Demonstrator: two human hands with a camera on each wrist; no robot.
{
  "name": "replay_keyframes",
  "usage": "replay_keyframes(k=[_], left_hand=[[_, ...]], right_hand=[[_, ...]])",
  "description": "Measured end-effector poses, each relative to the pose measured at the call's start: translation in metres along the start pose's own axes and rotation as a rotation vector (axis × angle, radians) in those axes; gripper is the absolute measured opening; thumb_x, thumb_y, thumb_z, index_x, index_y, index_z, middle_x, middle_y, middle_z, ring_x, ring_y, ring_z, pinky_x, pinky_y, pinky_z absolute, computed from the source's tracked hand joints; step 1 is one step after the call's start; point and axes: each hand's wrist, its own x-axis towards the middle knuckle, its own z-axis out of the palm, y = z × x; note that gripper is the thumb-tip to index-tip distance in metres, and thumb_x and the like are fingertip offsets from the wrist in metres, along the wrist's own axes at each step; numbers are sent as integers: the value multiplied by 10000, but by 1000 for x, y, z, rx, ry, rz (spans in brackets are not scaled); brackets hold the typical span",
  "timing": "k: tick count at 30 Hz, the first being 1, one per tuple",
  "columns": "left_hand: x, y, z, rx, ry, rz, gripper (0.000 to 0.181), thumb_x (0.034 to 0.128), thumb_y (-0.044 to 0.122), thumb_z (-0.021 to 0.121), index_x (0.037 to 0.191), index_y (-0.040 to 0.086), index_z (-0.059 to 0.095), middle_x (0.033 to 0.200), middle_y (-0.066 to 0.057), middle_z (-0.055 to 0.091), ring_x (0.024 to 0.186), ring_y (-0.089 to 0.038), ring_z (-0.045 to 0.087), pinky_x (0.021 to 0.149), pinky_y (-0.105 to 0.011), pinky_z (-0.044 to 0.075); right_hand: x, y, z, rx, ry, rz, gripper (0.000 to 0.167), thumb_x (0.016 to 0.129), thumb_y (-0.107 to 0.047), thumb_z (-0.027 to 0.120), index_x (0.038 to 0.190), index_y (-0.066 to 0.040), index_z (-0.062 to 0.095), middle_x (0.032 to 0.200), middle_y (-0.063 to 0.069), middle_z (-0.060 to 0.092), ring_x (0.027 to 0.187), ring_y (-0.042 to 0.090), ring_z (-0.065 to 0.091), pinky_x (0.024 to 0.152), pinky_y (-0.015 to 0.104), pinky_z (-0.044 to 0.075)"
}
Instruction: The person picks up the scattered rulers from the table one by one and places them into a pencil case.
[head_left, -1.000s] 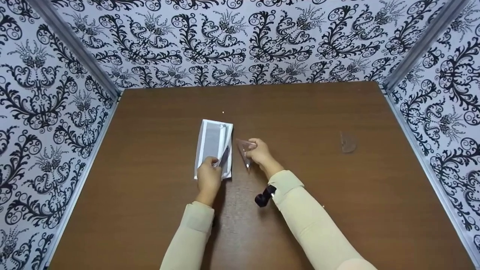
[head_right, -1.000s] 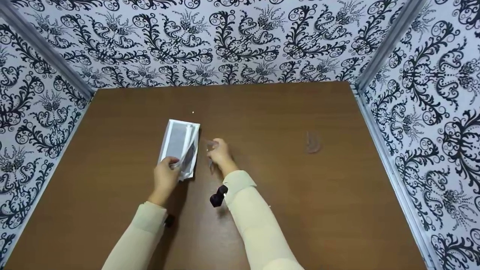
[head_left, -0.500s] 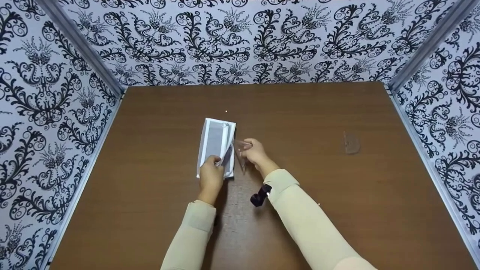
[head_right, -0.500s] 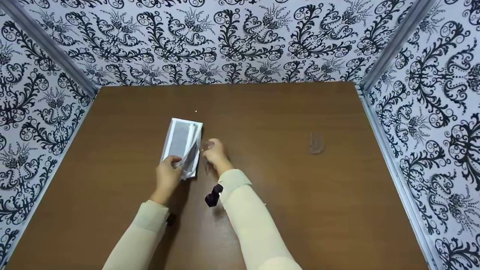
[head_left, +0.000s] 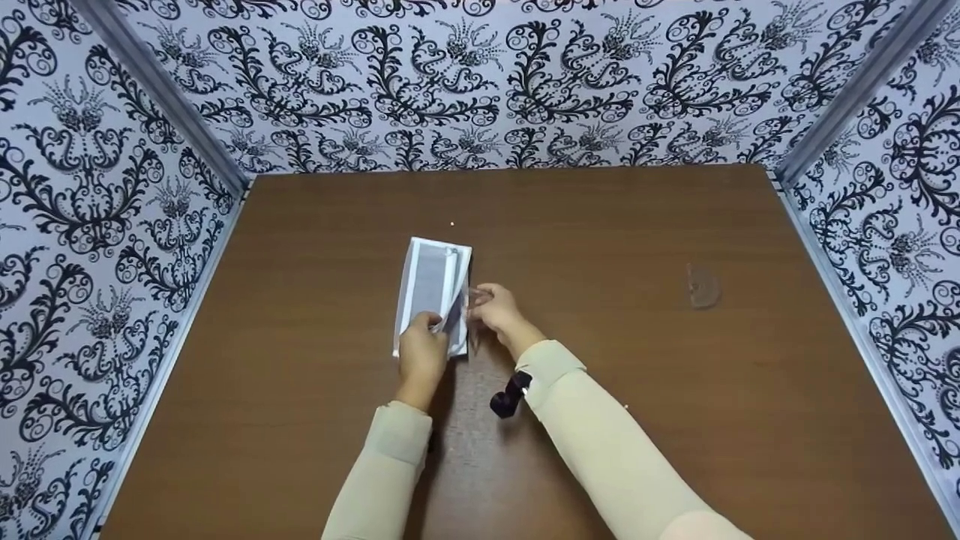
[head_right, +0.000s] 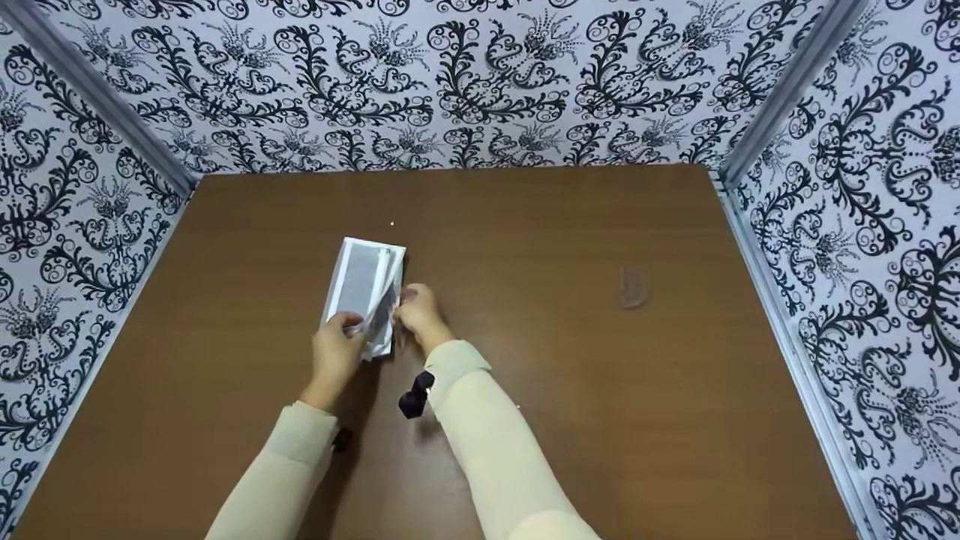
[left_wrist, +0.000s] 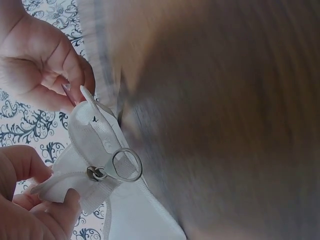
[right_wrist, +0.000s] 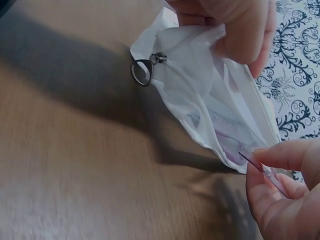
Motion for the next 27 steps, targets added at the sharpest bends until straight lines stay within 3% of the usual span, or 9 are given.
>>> replay_keyframes(k=[3, 6, 13, 16, 19, 21, 23, 25, 27], left_hand=[[0, 0, -1, -2, -4, -5, 233, 755, -50, 578, 969, -22, 666, 872, -174, 698, 729, -314, 632, 678, -446, 513], [1, 0, -2, 6, -14, -5, 242, 763, -53, 580, 986, -16, 666, 906, -169, 703, 713, -293, 622, 673, -429, 515], [1, 0, -1, 13, 3, -13, 239, 750, -52, 591, 972, -10, 672, 928, -170, 710, 802, -331, 660, 697, -446, 519], [0, 0, -1, 8, -1, -22, 239, 746, -52, 590, 967, -10, 673, 907, -171, 707, 795, -338, 654, 699, -452, 516], [1, 1, -2, 5, -8, -27, 245, 748, -51, 588, 974, -11, 674, 892, -172, 705, 772, -330, 646, 688, -448, 513], [1, 1, -2, 10, -9, -26, 245, 746, -50, 587, 971, -12, 674, 891, -174, 705, 774, -334, 650, 688, -450, 515], [2, 1, -1, 12, -11, -31, 242, 747, -48, 588, 970, -11, 674, 890, -174, 706, 780, -338, 652, 693, -452, 515], [2, 0, -1, 13, -13, -34, 241, 746, -47, 587, 968, -10, 674, 885, -174, 705, 781, -340, 653, 695, -454, 515], [2, 0, -2, 12, -14, -39, 241, 749, -46, 587, 971, -9, 674, 876, -172, 703, 768, -338, 647, 691, -455, 514]], right_hand=[[62, 69, 9, 33, -28, -3, 672, 573, 162, 707, 1203, -26, 566, 876, 64, 618, 797, 164, 600, 616, 296, 538], [76, 83, 16, 14, -26, 19, 667, 599, 179, 677, 1218, -37, 554, 924, 92, 619, 831, 190, 604, 623, 317, 544], [-8, -5, 18, -25, -32, 32, 604, 671, 186, 651, 1235, -10, 563, 966, 131, 597, 885, 217, 582, 717, 322, 531], [0, -1, 21, -7, -36, 44, 620, 659, 173, 684, 1238, -14, 564, 976, 132, 615, 908, 217, 592, 757, 324, 530], [33, 32, 27, 13, -22, 66, 675, 630, 180, 702, 1254, -32, 557, 999, 125, 623, 927, 217, 595, 759, 329, 535], [76, 79, 31, 24, -7, 49, 719, 572, 165, 731, 1234, -65, 568, 977, 99, 634, 900, 199, 602, 715, 309, 539], [140, 146, 36, 39, 11, 56, 800, 492, 139, 781, 1210, -155, 587, 965, 64, 640, 888, 197, 611, 694, 327, 548], [132, 136, 38, 34, 33, 74, 812, 495, 141, 769, 1226, -159, 580, 954, 39, 641, 876, 180, 612, 693, 315, 549], [94, 96, 37, 34, 41, 78, 808, 526, 166, 740, 1254, -139, 567, 976, 60, 641, 887, 196, 614, 707, 321, 551]])
